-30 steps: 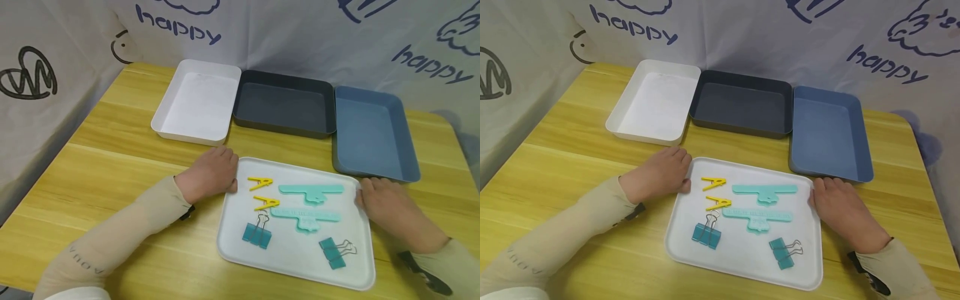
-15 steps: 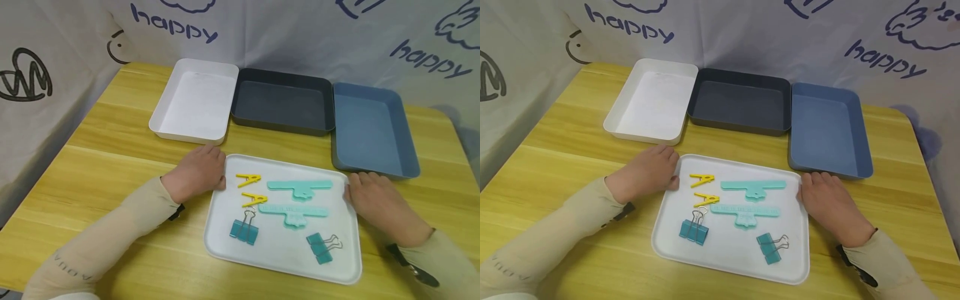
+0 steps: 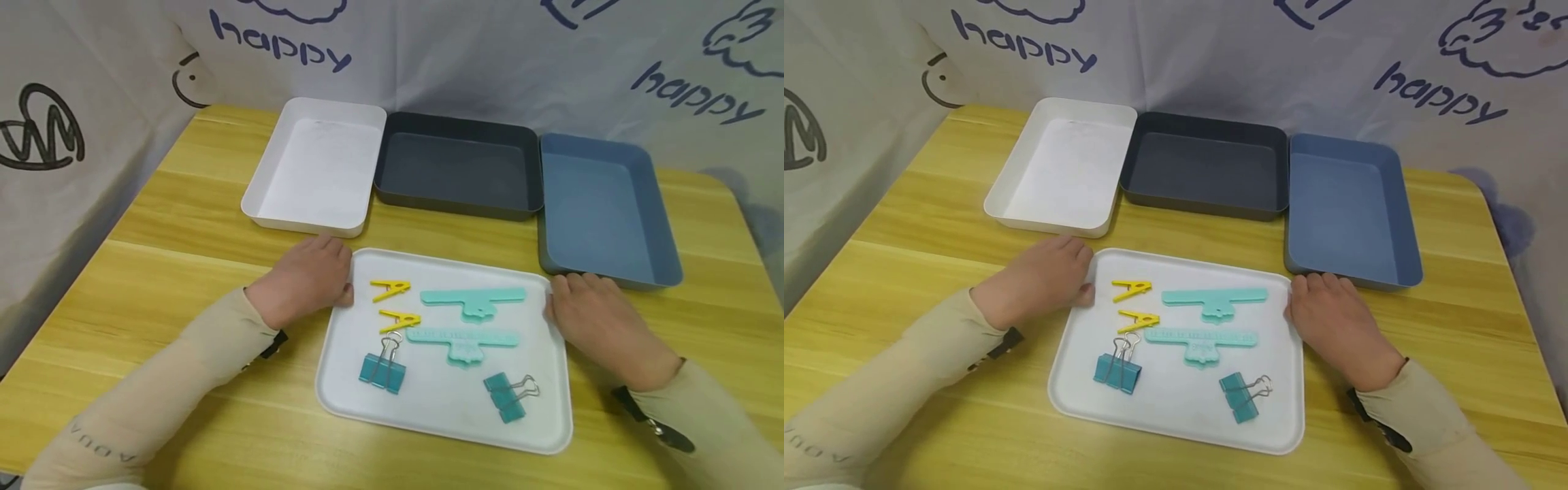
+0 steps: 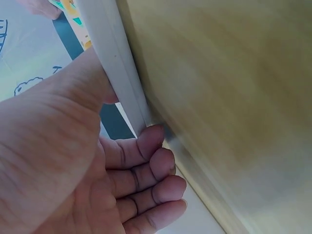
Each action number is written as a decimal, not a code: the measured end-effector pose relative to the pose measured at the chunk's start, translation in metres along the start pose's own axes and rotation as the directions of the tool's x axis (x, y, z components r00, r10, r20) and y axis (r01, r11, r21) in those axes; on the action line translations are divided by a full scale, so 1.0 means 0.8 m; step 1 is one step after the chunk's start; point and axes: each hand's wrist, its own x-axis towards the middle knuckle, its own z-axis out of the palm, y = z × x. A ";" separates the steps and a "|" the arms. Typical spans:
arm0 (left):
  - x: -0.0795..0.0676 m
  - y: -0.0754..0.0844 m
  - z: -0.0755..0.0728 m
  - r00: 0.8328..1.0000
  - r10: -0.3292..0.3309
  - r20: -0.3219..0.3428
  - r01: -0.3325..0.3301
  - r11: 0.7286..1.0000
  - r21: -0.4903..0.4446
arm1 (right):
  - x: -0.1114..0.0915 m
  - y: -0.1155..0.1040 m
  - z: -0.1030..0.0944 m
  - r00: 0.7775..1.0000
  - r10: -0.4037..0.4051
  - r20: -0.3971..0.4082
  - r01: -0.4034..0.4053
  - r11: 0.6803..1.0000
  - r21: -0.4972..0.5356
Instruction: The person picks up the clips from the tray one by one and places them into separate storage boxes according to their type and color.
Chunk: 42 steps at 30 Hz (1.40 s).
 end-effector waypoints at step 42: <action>-0.005 -0.003 0.005 0.993 0.034 -0.117 -0.024 0.996 0.086 | 0.015 -0.017 -0.010 0.988 0.095 0.118 -0.087 0.994 -0.071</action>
